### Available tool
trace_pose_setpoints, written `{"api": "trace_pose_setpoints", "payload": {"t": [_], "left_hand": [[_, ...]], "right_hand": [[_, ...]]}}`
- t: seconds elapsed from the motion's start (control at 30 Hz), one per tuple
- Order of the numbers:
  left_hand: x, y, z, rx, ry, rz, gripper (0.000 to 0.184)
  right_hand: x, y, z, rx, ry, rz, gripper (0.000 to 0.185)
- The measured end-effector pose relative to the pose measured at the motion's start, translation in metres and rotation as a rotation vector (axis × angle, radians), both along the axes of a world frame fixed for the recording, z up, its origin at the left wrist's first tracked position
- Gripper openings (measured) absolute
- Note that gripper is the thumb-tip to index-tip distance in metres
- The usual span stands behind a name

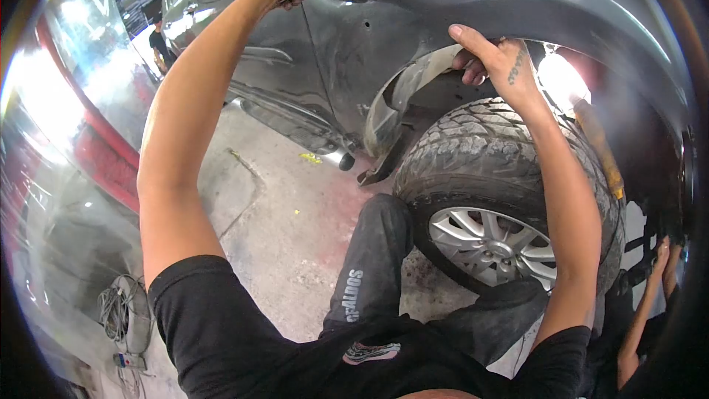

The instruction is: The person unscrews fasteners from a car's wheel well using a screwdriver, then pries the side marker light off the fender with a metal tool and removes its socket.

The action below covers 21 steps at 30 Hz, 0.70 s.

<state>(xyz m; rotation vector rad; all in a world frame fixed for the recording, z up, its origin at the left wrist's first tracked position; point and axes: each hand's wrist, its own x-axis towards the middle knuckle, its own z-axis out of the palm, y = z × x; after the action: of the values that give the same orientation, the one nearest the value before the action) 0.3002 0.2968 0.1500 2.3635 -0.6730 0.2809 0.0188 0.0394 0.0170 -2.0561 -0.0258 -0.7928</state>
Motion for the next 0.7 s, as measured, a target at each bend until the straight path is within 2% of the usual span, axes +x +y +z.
{"api": "trace_pose_setpoints", "payload": {"t": [0.07,0.23,0.33,0.47,0.57,0.63,0.7], "left_hand": [[-0.012,-0.001,-0.007,-0.001,-0.012,0.034,0.023],[-0.022,-0.005,-0.008,-0.195,0.209,-0.094,0.021],[-0.025,0.005,0.002,-0.139,0.261,-0.11,0.019],[-0.029,0.005,-0.002,-0.139,0.244,-0.14,0.019],[-0.028,0.002,-0.008,-0.257,0.241,-0.131,0.018],[-0.013,-0.001,-0.014,-0.302,0.142,-0.124,0.019],[0.012,-0.009,-0.01,-0.335,0.189,-0.065,0.02]], "right_hand": [[0.001,-0.002,-0.002,-0.003,-0.014,0.014,0.072],[0.001,-0.003,-0.001,0.005,-0.012,0.029,0.068],[-0.003,0.001,0.001,0.026,-0.019,0.026,0.067],[-0.001,-0.003,-0.002,0.01,-0.017,0.054,0.064],[0.004,0.003,-0.002,0.046,0.022,0.067,0.061],[0.002,0.008,-0.004,0.1,-0.028,0.056,0.057],[0.003,0.009,-0.004,0.139,-0.029,0.064,0.055]]}}
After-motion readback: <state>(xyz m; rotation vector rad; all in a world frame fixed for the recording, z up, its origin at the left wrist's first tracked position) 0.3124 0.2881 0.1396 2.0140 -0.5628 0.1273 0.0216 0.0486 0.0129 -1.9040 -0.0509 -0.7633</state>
